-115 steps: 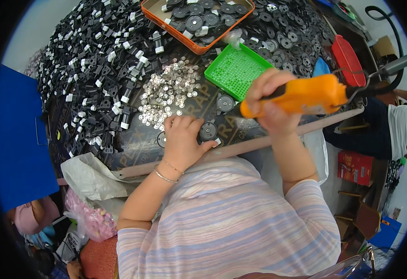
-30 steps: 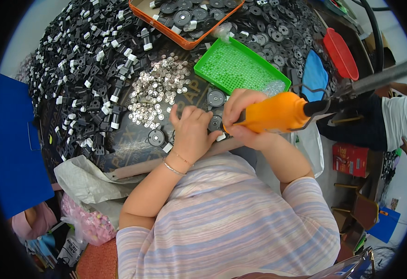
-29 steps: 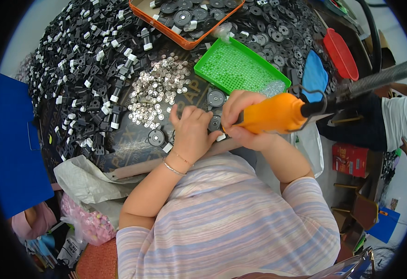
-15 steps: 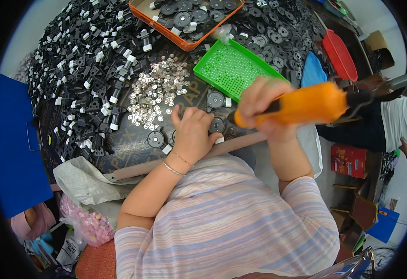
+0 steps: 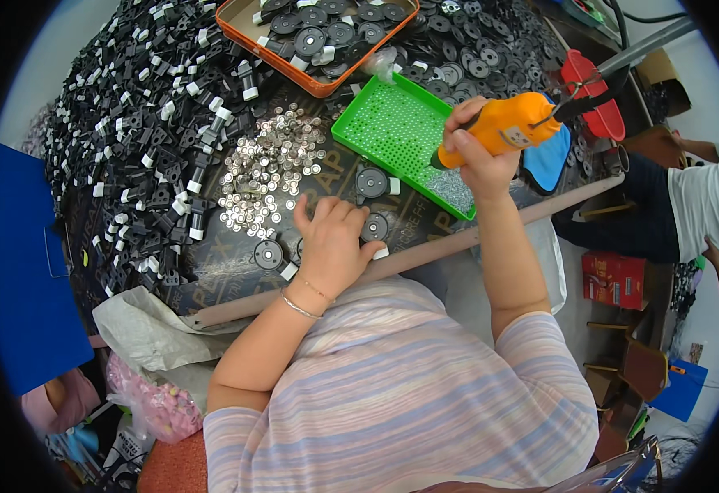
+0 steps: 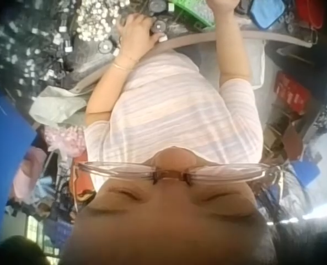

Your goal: Assembling small plastic components with metal plates using an electric screwdriver.

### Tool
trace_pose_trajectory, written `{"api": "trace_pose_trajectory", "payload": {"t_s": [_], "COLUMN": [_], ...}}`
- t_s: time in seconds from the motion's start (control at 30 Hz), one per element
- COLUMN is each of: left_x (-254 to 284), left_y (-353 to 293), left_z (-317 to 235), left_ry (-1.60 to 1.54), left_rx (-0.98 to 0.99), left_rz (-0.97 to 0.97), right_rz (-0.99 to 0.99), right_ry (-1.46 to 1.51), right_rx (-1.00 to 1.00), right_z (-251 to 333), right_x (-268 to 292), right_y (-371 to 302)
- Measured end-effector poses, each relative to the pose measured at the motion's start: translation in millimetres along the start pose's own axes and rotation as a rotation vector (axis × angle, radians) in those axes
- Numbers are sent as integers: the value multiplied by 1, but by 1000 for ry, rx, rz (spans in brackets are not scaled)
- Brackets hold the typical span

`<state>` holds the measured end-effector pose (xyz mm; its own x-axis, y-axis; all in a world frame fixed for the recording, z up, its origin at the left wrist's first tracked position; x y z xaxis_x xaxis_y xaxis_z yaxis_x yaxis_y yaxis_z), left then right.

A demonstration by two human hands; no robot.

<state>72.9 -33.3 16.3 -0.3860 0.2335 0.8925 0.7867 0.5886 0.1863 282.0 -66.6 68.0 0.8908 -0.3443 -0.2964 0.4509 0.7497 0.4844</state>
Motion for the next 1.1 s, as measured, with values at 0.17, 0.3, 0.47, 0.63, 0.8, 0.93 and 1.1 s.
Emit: {"api": "trace_pose_trajectory", "payload": {"t_s": [0.17,0.3,0.47,0.63,0.8,0.93,1.1], "left_x": [-1,0,0,-1,-1,-2,-1], "left_y": [1,0,0,-1,0,1,1], "left_z": [0,0,0,2,3,4,2], "left_ry": [-4,-6,-13,-13,-28,-40,-30], "left_rx": [-2,-9,-8,8,7,1,-12], "left_rz": [-6,-23,-28,3,6,-3,-54], "right_rz": [3,2,-21,3,94,283,361], "right_ry": [-28,-9,47,25,253,144,72], "right_rx": [5,3,-26,-7,29,-27,-43], "right_z": [-1,-2,-4,7,27,26,14], "right_x": [2,3,2,-4,-37,-73,-88], "right_y": [-1,-2,-4,-1,-9,-22,-26]}}
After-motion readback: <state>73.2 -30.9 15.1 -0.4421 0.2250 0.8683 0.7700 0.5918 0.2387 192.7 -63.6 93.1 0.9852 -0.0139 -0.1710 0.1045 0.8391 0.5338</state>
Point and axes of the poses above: each hand's wrist, its own y-axis towards the middle knuckle, its own x-axis out of the back of the hand, z = x × y, the point moved 4 cm from there along y, towards the middle knuckle, and after that the axes turned 7 degrees about y, right-handed, at the moved point
